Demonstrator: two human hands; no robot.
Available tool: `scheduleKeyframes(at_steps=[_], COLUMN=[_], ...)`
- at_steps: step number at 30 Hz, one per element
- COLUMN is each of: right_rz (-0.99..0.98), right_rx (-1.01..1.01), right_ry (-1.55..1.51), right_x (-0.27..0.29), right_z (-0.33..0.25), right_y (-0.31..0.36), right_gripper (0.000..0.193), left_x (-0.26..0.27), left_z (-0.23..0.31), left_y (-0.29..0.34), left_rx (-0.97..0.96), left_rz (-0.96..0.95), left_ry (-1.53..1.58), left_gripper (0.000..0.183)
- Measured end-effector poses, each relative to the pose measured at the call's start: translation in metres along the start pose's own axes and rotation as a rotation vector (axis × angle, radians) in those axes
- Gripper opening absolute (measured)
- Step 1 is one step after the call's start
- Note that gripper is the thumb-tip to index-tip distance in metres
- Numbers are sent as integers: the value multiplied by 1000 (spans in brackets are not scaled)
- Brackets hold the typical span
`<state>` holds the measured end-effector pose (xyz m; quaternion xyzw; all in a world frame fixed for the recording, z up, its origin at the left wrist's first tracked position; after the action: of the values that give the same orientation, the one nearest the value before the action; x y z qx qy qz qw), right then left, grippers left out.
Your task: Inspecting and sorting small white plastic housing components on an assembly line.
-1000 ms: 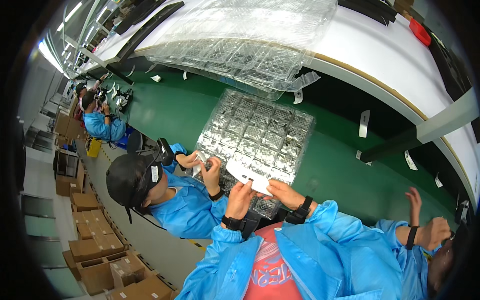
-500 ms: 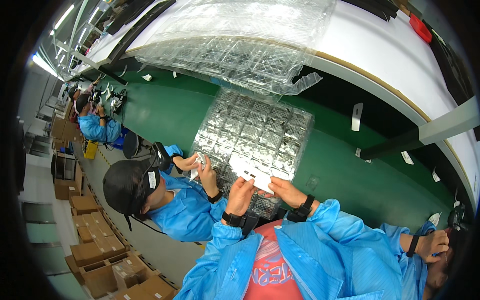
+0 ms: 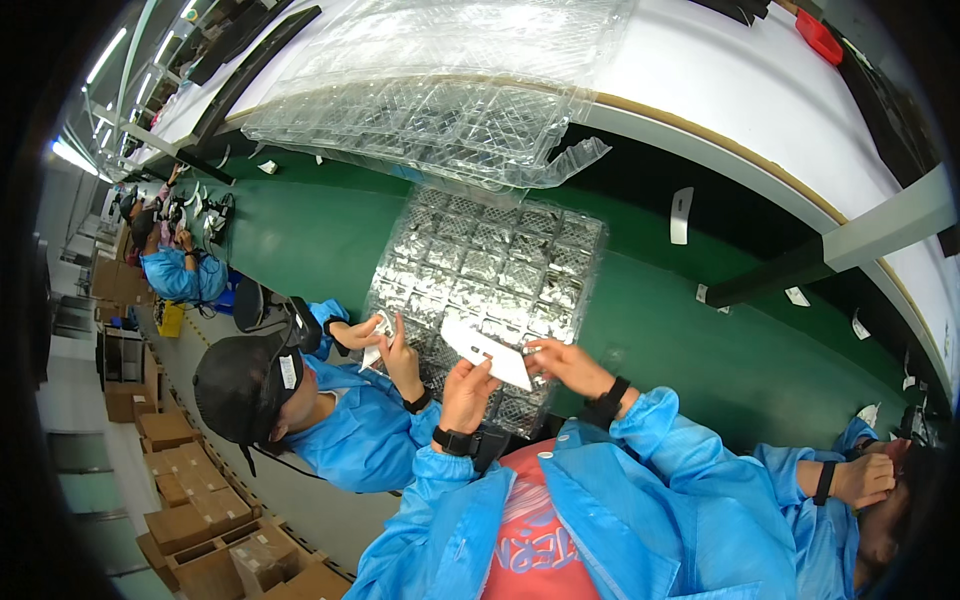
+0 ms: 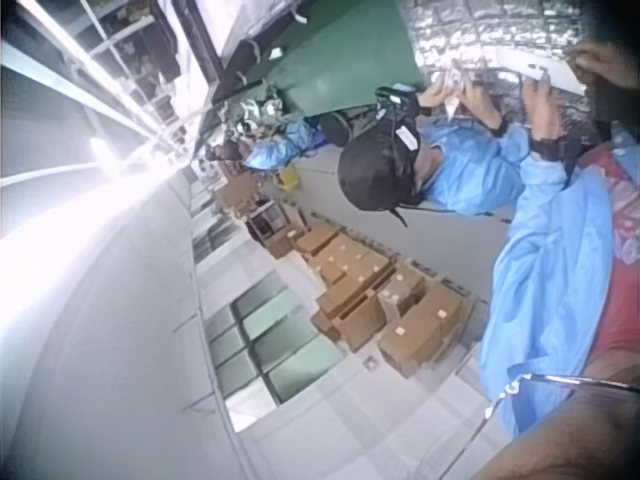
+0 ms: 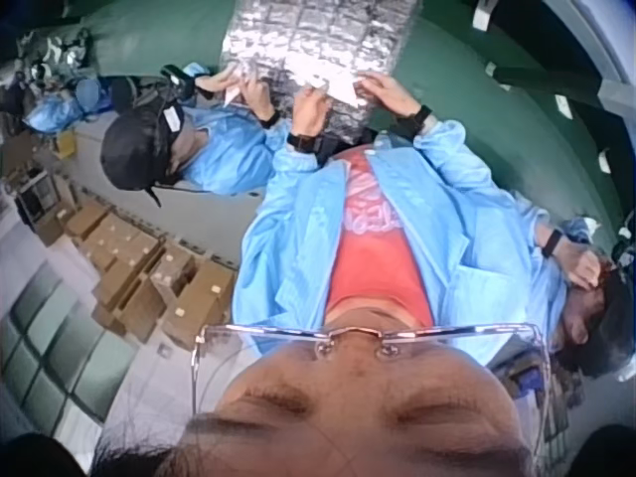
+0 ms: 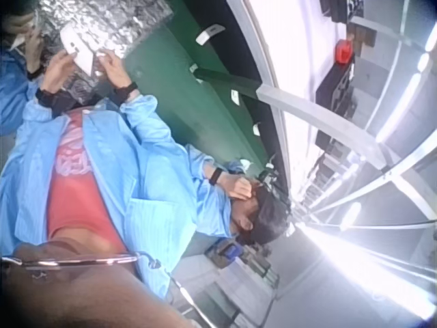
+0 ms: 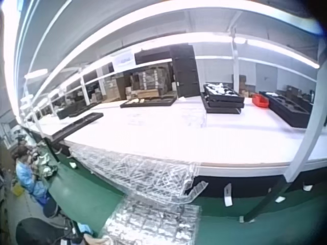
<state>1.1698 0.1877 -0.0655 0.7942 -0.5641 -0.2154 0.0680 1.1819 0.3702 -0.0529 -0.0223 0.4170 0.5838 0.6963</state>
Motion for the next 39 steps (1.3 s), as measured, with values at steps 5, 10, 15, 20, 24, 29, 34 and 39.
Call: scheduleKeyframes(at_steps=[5, 10, 15, 20, 24, 29, 34, 39], right_rz=[498, 331, -173, -150, -354, -362, 391, 233], right_rx=[228, 56, -3, 58, 17, 46, 321, 425], right_ry=[990, 833, 135, 269, 570, 512, 1279, 1556], right_x=[76, 56, -14, 4, 9, 6, 81, 90], right_z=[-6, -4, -9, -20, -31, -23, -24, -1], right_y=[-31, -63, -49, -45, -30, -40, -81, -114], right_gripper=[16, 23, 35, 29, 24, 25, 15, 10], left_x=[12, 22, 17, 25, -44, 13, 38, 40], left_z=[4, -6, -11, -11, 58, -8, -20, -14], left_y=[11, 19, 15, 28, 51, 28, 29, 32], left_rx=[42, 24, 7, 282, -830, 10, 109, 126], left_rz=[38, 164, 176, 149, 154, -180, 47, 73], left_ry=[-83, -41, 48, -392, -1633, -1017, -629, -582], left_gripper=[20, 20, 20, 25, 30, 40, 38, 40])
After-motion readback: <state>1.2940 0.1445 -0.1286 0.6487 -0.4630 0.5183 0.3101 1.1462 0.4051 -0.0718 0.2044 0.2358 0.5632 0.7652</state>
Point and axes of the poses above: each hand's wrist, its own y-axis away from the middle knuckle, its own x-axis out of the back of the hand, z = x × y, the point moved 5 cm from there along -y, towards the middle knuckle, and after that the axes turned 1 degree about x, right-handed, at the moved point
